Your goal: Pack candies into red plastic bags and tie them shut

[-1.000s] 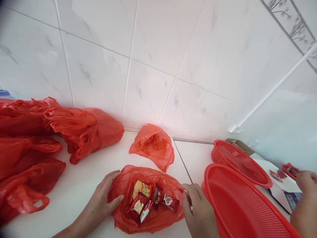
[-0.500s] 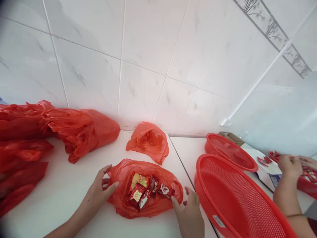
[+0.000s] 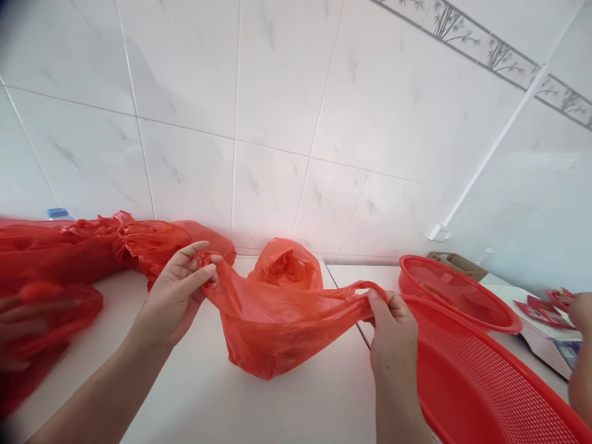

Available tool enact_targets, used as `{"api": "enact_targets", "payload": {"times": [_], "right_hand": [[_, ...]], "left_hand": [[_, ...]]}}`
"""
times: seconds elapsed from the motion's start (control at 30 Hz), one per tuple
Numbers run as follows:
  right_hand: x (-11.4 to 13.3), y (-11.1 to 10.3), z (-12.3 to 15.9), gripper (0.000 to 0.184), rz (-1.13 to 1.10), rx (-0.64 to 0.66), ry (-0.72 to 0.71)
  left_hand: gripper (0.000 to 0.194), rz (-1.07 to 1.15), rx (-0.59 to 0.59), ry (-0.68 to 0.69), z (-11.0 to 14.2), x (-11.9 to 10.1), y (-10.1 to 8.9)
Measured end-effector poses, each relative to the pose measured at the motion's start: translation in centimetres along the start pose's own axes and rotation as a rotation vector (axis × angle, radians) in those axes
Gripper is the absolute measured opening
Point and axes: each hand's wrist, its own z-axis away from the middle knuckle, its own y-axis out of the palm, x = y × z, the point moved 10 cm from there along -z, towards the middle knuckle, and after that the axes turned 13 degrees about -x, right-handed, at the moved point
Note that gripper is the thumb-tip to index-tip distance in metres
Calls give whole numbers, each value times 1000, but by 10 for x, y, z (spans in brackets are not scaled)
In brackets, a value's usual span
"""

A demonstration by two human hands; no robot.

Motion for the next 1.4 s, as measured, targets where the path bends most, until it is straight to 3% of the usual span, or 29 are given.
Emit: {"api": "enact_targets", "payload": {"times": [0.2, 0.3, 0.37, 0.43, 0.5, 0.6, 0.67, 0.77, 0.87, 0.97, 1.07, 1.17, 1.27, 1.4], "right_hand": [[-26, 3, -8, 19, -124, 22, 78], [-37, 13, -8, 23, -208, 147, 113], [-45, 22, -3, 34, -231, 276, 101], [-53, 30, 7, 61, -256, 413, 60], [-63, 42, 23, 87, -256, 577, 42], [-81, 64, 51, 98, -183, 790, 116], [-86, 81, 67, 100, -172, 874, 177], [-88, 103, 81, 91, -194, 896, 227], [-105, 113, 90, 60, -94, 859, 238], [-126, 106, 97, 38, 27, 821, 264], [-136, 91, 100, 36, -83, 765, 403], [-139, 82, 97, 37, -179, 723, 513], [-138, 81, 93, 41, -206, 733, 516], [-139, 81, 92, 51, -252, 770, 495]], "left_hand": [[74, -399, 281, 200, 17, -9, 31], [72, -529, 330, 285, 18, -8, 26], [73, -530, 256, 305, 11, -5, 7], [76, -511, 135, 311, 4, 7, -23], [80, -476, 46, 322, 2, 29, -54], [96, -440, 16, 353, 17, 77, -85], [103, -480, 99, 249, 32, 120, -86], [101, -405, 220, 72, 55, 158, -59], [68, -366, 268, -66, 62, 160, -20], [38, -304, 214, -259, 59, 162, -4], [26, -93, 173, -513, 64, 178, -7], [28, 82, 83, -642, 64, 191, -22], [37, 137, 32, -743, 64, 197, -32], [43, 166, 36, -881, 76, 199, -29]]}}
